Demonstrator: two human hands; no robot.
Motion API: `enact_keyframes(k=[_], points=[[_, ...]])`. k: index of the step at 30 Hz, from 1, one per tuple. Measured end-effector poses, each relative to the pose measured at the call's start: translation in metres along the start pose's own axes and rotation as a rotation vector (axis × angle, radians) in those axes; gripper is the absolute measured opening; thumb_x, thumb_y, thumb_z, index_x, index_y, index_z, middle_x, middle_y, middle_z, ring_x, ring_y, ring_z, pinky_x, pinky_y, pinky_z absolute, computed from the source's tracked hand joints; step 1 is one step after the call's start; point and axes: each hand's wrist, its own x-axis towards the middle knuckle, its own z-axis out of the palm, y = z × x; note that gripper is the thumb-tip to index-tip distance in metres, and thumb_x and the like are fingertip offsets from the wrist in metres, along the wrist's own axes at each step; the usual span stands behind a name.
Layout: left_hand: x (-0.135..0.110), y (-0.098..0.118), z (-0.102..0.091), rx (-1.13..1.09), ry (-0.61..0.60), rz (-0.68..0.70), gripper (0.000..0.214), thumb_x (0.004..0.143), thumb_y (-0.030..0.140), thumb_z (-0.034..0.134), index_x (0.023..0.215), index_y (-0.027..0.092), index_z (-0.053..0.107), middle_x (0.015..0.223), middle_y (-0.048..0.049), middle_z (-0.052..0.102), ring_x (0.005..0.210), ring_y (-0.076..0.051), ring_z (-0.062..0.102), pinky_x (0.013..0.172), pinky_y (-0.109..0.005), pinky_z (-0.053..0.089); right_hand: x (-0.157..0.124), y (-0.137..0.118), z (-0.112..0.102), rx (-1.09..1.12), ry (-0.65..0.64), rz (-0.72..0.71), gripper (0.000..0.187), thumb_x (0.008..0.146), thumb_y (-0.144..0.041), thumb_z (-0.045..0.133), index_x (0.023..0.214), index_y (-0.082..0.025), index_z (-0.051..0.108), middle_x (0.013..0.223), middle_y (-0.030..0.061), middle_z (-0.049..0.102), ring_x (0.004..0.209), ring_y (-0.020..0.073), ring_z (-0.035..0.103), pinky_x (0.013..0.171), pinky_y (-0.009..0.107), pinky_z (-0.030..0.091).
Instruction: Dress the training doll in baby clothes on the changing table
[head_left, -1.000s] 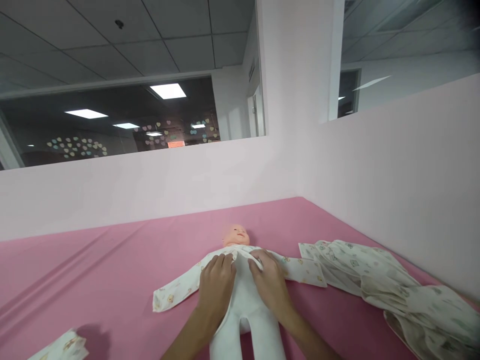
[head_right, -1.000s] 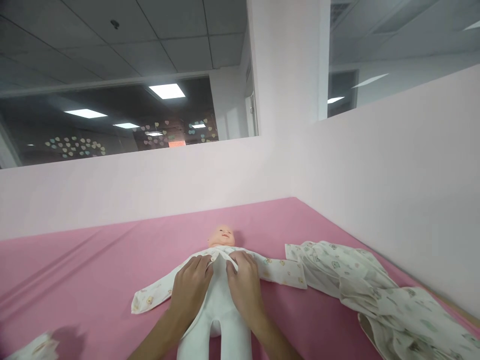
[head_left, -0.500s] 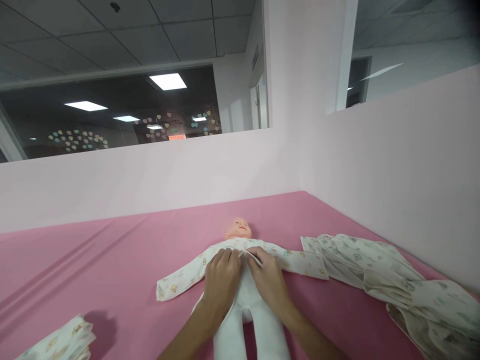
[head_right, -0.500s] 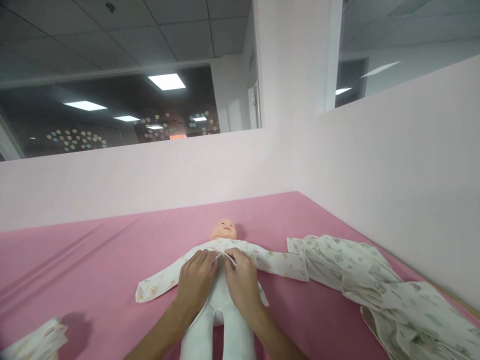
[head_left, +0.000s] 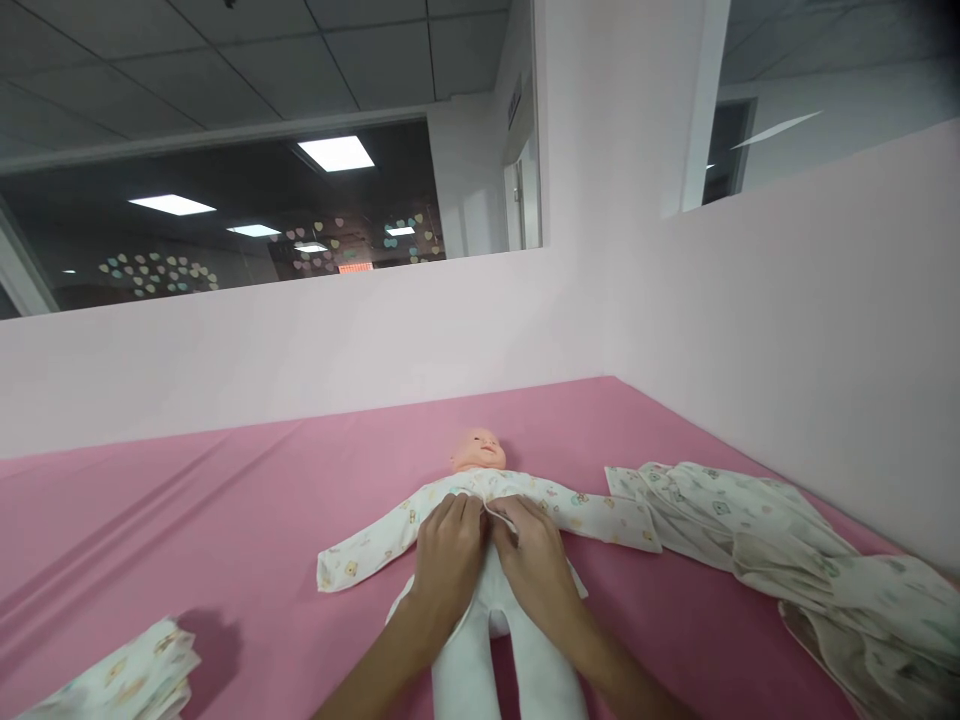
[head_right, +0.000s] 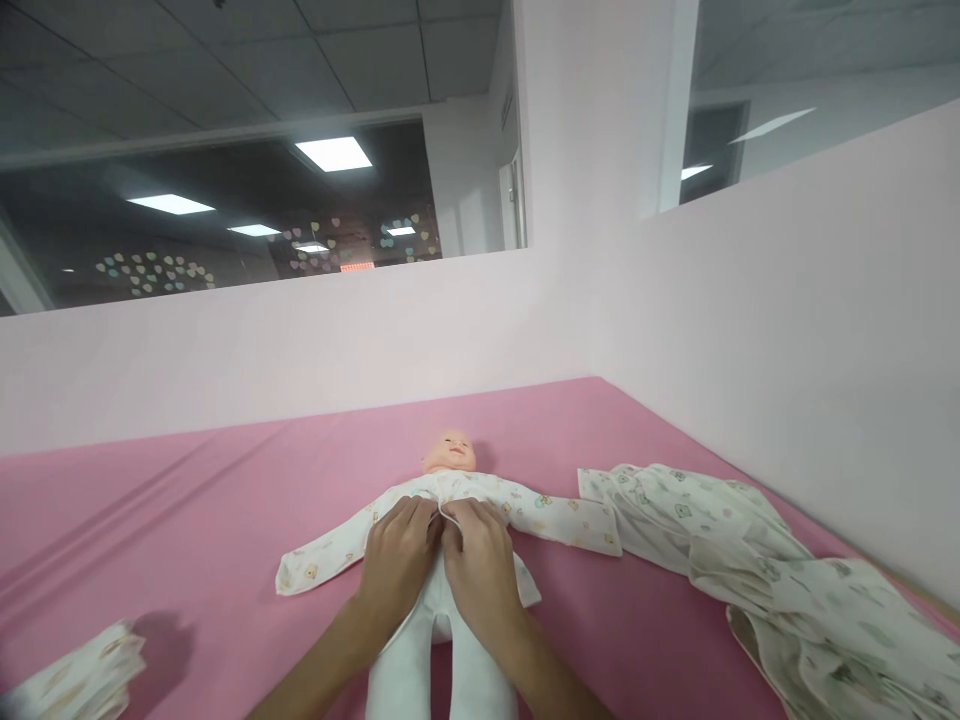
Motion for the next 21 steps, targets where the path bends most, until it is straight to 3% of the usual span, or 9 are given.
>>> enact_keyframes(k=[8, 13, 17, 21], points=[[0.005, 0.001, -0.014, -0.373, -0.175, -0.2, 0.023, 0.087, 0.014, 0.035, 0.08, 0.021, 0.056, 0.083, -0.003, 0.062, 0.079, -0.019, 0.055, 0.069, -0.029, 0.037, -0.006, 0.001, 0.001, -0.145, -0.011, -0.11, 0.031, 0.086, -0.005, 0.035, 0.095, -0.02, 0.061, 0.092, 0.0044, 0.065, 0.09, 0.0215, 0.056, 0.081, 0.035, 0.042], [0.013, 0.0, -0.023, -0.672, -0.281, -0.334, 0.031, 0.093, 0.028, 0.031, 0.07, 0.02, 0.049, 0.072, 0.0003, 0.057, 0.069, -0.016, 0.051, 0.066, -0.028, 0.036, -0.006, 0.001, -0.001, -0.174, -0.036, -0.172, 0.037, 0.085, -0.001, 0.034, 0.095, -0.021, 0.063, 0.094, 0.0044, 0.065, 0.091, 0.0215, 0.055, 0.081, 0.035, 0.042], [0.017, -0.005, -0.02, -0.795, -0.314, -0.414, 0.031, 0.092, 0.035, 0.037, 0.068, 0.02, 0.048, 0.064, 0.0031, 0.052, 0.061, -0.013, 0.045, 0.059, -0.025, 0.033, -0.008, 0.002, -0.001, -0.204, -0.05, -0.231, 0.043, 0.081, 0.003, 0.034, 0.101, -0.021, 0.064, 0.099, 0.0048, 0.065, 0.096, 0.0221, 0.054, 0.085, 0.037, 0.042], [0.019, -0.009, -0.016, -0.791, -0.359, -0.416, 0.025, 0.088, 0.031, 0.04, 0.066, 0.019, 0.047, 0.06, 0.0047, 0.048, 0.058, -0.012, 0.042, 0.057, -0.024, 0.03, -0.009, 0.003, 0.0, -0.219, -0.051, -0.244, 0.041, 0.079, 0.004, 0.035, 0.093, -0.02, 0.064, 0.097, 0.0049, 0.065, 0.094, 0.022, 0.054, 0.084, 0.037, 0.043]])
